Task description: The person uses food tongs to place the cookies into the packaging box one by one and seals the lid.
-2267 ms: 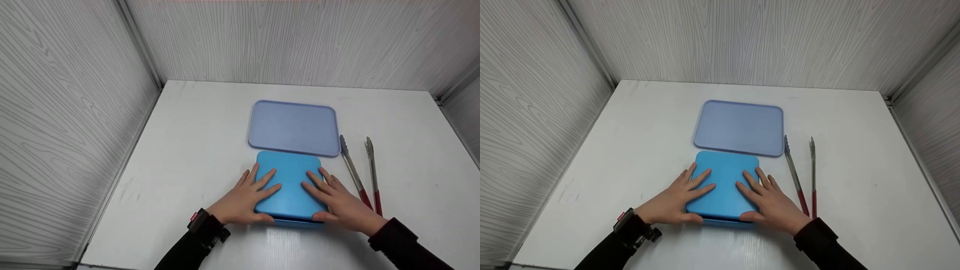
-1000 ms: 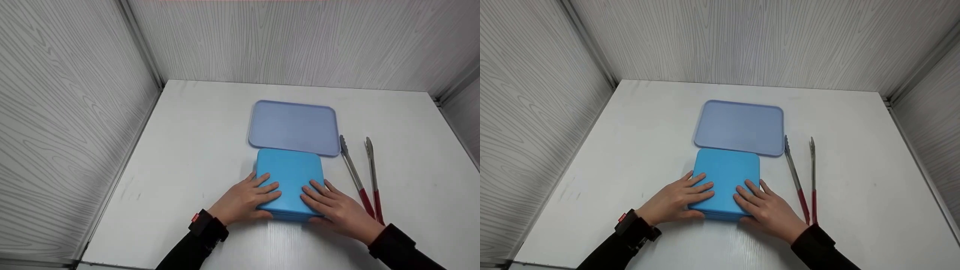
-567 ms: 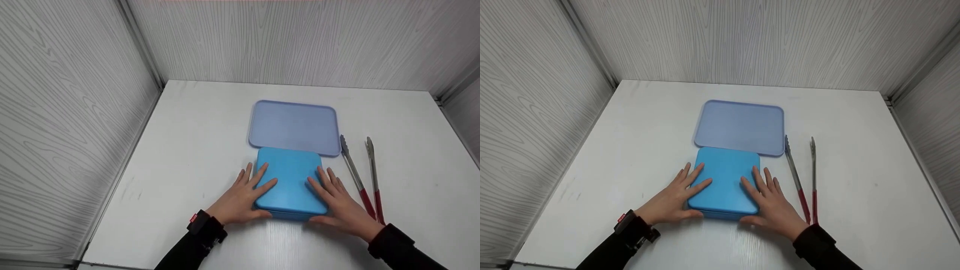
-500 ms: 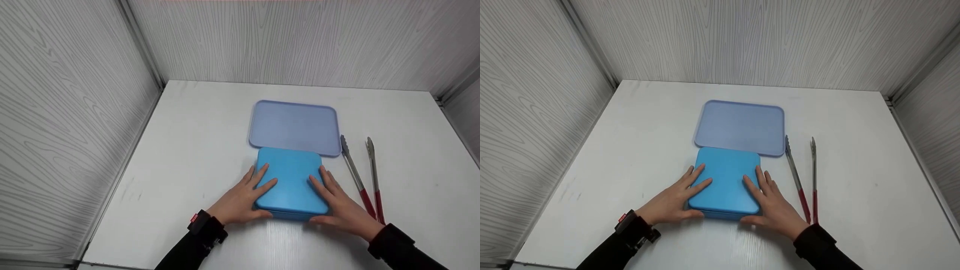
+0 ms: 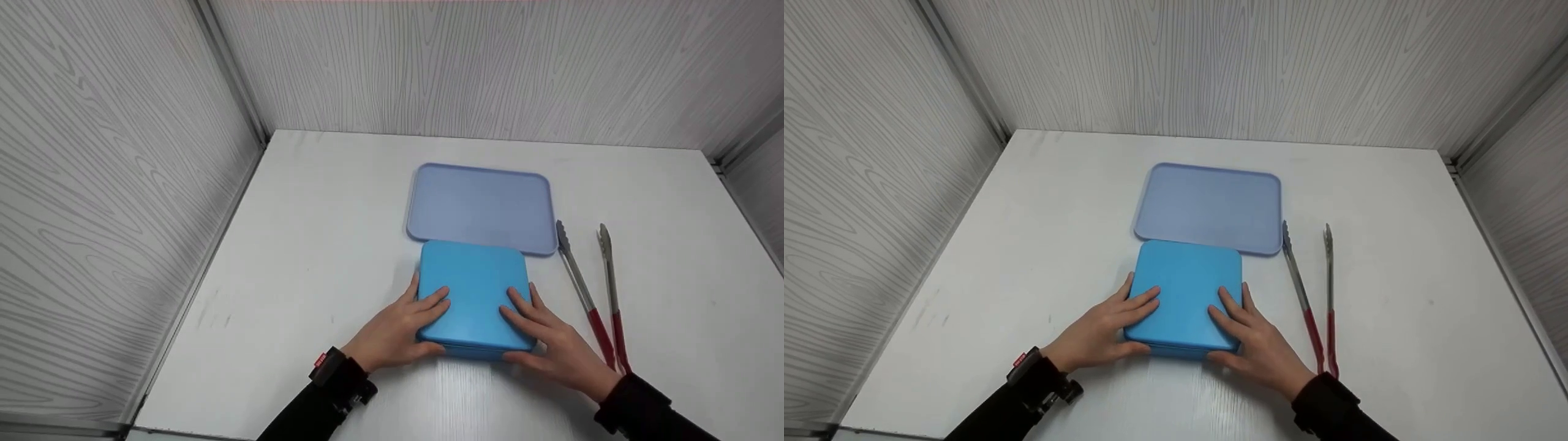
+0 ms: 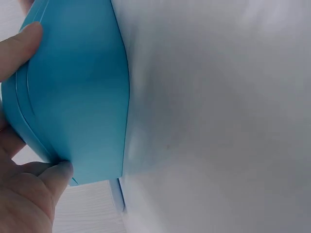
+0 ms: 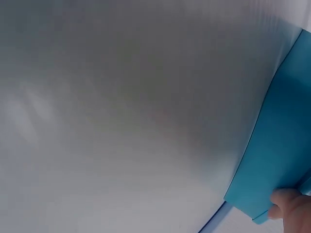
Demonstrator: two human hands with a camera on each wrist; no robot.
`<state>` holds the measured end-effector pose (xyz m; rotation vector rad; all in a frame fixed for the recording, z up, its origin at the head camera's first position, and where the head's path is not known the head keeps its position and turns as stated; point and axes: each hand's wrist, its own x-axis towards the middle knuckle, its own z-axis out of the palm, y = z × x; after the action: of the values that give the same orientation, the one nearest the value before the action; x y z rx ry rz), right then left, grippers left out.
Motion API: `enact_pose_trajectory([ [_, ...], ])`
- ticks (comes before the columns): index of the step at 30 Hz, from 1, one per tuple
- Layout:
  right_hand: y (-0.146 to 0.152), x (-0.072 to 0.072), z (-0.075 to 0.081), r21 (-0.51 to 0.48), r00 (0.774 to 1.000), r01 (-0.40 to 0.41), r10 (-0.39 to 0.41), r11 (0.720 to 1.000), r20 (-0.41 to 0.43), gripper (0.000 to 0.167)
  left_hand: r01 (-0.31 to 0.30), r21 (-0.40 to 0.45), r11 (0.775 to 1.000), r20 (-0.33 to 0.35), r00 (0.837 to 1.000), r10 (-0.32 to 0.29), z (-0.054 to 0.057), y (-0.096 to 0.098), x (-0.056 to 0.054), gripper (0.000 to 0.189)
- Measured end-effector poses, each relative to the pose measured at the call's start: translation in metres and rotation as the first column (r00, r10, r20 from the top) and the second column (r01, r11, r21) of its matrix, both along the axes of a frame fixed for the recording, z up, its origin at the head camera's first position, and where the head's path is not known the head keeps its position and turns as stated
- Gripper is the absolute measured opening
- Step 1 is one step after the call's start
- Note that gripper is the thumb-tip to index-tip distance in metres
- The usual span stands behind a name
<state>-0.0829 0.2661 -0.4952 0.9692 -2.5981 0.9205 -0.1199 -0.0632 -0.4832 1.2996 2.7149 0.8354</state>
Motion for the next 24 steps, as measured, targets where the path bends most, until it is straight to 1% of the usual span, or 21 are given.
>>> enact_pose_trajectory([
  [4, -0.0012, 0.0017, -0.0004, -0.023, 0.999, -0.023, 0.022, 0.999, -0.047, 0.082, 0.014, 0.049, 0.999, -0.006, 1.0, -0.014, -0.0008, -0.001, 0.0013, 0.075],
  [7, -0.0006, 0.0029, -0.0005, -0.03, 0.998, -0.027, 0.025, 0.999, -0.055, 0.081, 0.023, 0.072, 0.997, -0.005, 1.0, -0.022, -0.0022, -0.0017, 0.0012, 0.076],
  [12, 0.0023, 0.0049, -0.0007, -0.032, 0.999, -0.013, 0.012, 0.999, -0.04, 0.08, 0.028, 0.066, 0.997, 0.012, 1.0, -0.029, -0.0035, -0.0034, 0.0005, 0.077],
  [15, 0.0029, 0.0055, -0.0018, -0.05, 0.998, -0.021, 0.018, 0.999, -0.054, 0.078, 0.033, 0.061, 0.998, 0.013, 0.999, -0.034, -0.0025, -0.0047, 0.0014, 0.075],
  [16, 0.0026, 0.0054, -0.0025, -0.057, 0.997, -0.028, 0.024, 0.998, -0.071, 0.077, 0.034, 0.062, 0.998, 0.011, 0.999, -0.035, -0.0021, -0.0053, 0.0019, 0.074],
  [19, 0.0018, 0.0055, -0.0039, -0.088, 0.994, -0.048, 0.038, 0.995, -0.106, 0.074, 0.041, 0.086, 0.996, 0.019, 0.999, -0.042, -0.001, -0.0068, 0.0035, 0.071],
  [21, 0.0017, 0.0061, -0.0035, -0.101, 0.994, -0.052, 0.041, 0.994, -0.103, 0.072, 0.044, 0.101, 0.994, 0.019, 0.999, -0.046, -0.0003, -0.0073, 0.0045, 0.071],
  [24, 0.0017, 0.0075, -0.0033, -0.094, 0.992, -0.057, 0.046, 0.994, -0.115, 0.07, 0.048, 0.113, 0.992, -0.001, 0.999, -0.049, -0.0001, -0.0082, 0.006, 0.07],
])
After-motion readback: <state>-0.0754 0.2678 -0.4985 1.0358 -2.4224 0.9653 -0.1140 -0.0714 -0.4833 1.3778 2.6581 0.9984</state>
